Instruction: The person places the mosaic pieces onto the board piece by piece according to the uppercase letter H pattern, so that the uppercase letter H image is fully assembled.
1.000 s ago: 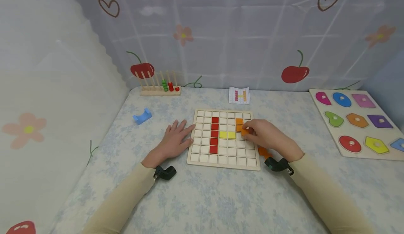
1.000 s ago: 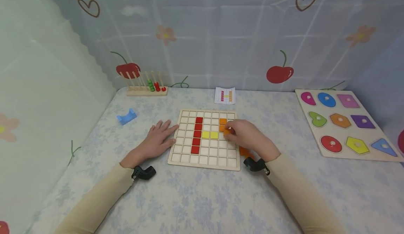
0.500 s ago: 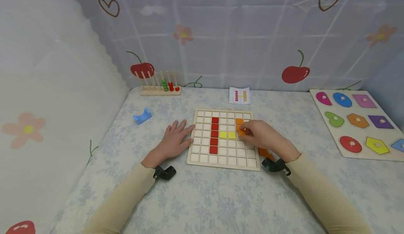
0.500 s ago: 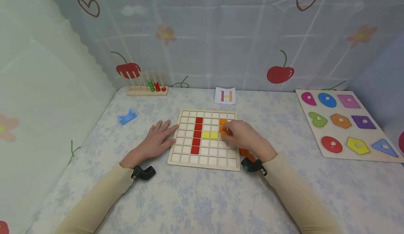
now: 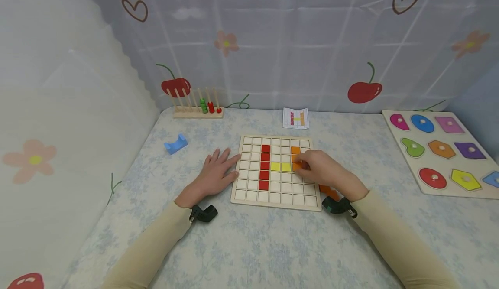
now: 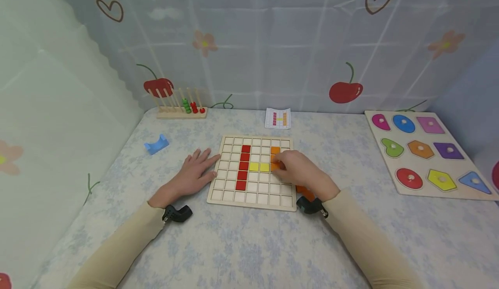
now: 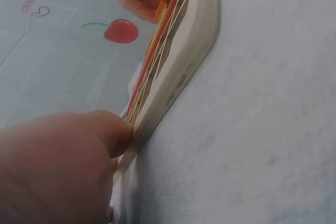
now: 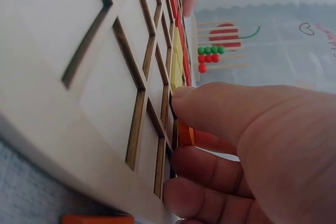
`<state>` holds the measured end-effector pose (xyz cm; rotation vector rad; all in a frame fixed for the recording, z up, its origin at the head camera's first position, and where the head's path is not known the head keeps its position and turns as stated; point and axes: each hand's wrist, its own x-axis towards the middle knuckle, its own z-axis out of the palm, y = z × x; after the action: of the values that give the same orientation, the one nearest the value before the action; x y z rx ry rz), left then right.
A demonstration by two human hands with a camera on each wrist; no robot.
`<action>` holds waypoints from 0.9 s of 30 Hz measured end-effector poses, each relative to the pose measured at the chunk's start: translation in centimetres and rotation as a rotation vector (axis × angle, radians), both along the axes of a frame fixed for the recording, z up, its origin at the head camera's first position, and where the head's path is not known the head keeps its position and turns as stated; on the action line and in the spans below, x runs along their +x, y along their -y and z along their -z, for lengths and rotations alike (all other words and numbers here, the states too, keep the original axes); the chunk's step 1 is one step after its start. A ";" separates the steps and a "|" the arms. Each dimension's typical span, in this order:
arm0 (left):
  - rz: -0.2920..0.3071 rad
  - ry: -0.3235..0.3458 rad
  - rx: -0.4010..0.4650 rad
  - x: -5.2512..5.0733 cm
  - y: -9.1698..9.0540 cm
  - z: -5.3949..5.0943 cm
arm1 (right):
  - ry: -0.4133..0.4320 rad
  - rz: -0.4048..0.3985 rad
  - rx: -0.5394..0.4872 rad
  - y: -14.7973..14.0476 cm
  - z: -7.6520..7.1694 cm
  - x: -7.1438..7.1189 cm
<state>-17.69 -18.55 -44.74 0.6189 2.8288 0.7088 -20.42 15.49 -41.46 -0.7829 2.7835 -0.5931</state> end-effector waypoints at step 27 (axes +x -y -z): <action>-0.006 -0.009 -0.020 0.1 -0.2 -0.3 | 0.001 -0.003 -0.008 0.0 0.2 0.1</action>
<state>-17.63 -18.39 -44.48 0.6126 2.8432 0.6802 -20.32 15.49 -41.63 -0.7878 2.7801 -0.6049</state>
